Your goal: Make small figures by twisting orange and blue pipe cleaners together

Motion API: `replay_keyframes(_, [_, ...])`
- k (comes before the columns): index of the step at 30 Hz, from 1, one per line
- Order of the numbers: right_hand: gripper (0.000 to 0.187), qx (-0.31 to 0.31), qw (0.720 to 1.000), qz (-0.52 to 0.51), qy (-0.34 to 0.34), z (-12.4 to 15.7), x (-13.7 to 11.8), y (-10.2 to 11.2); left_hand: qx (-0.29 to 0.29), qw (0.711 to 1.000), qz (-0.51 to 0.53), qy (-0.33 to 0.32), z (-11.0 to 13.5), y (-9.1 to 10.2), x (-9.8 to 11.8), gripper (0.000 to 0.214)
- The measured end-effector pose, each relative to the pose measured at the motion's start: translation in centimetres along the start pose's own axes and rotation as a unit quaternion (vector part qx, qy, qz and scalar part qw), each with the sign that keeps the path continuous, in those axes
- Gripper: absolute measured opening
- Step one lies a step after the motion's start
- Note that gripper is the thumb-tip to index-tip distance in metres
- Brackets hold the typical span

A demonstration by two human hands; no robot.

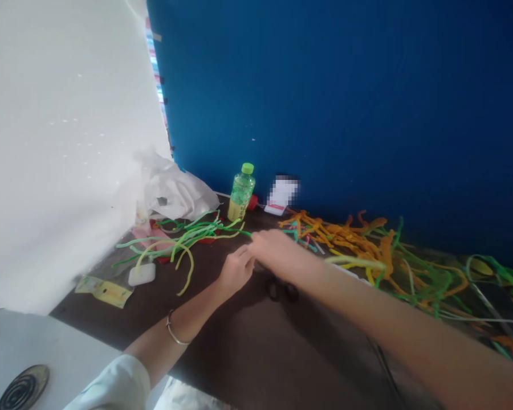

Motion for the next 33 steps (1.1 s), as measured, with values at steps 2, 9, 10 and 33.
replay_keyframes(2, [0.016,-0.040,0.999,-0.013,-0.003,-0.5,2.5,0.2,-0.011,0.999,-0.025,-0.032,0.0,-0.3,0.5,0.020])
replay_keyframes(9, [0.014,-0.051,0.984,-0.167,-0.025,-1.2,8.0,-2.8,-0.049,0.997,0.014,-0.053,-0.1,-1.1,0.9,0.020])
replay_keyframes(10, [0.014,-0.046,0.979,-0.197,-0.030,-1.1,8.5,-3.5,-0.054,0.997,0.043,-0.029,-0.2,-1.2,0.6,0.019])
replay_keyframes(33, [0.022,0.230,0.841,-0.456,-0.181,2.3,6.9,-10.9,0.033,0.840,0.413,0.351,0.5,-1.9,-5.3,0.035])
Point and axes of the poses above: each hand's wrist, its own z-axis away from the middle knuckle, its own y-axis out of the back of the hand, x = y × z, the point moved 9 cm from there along -z, towards the middle knuckle, and after that the axes turned 3 degrees about y, right-handed, at the moved point
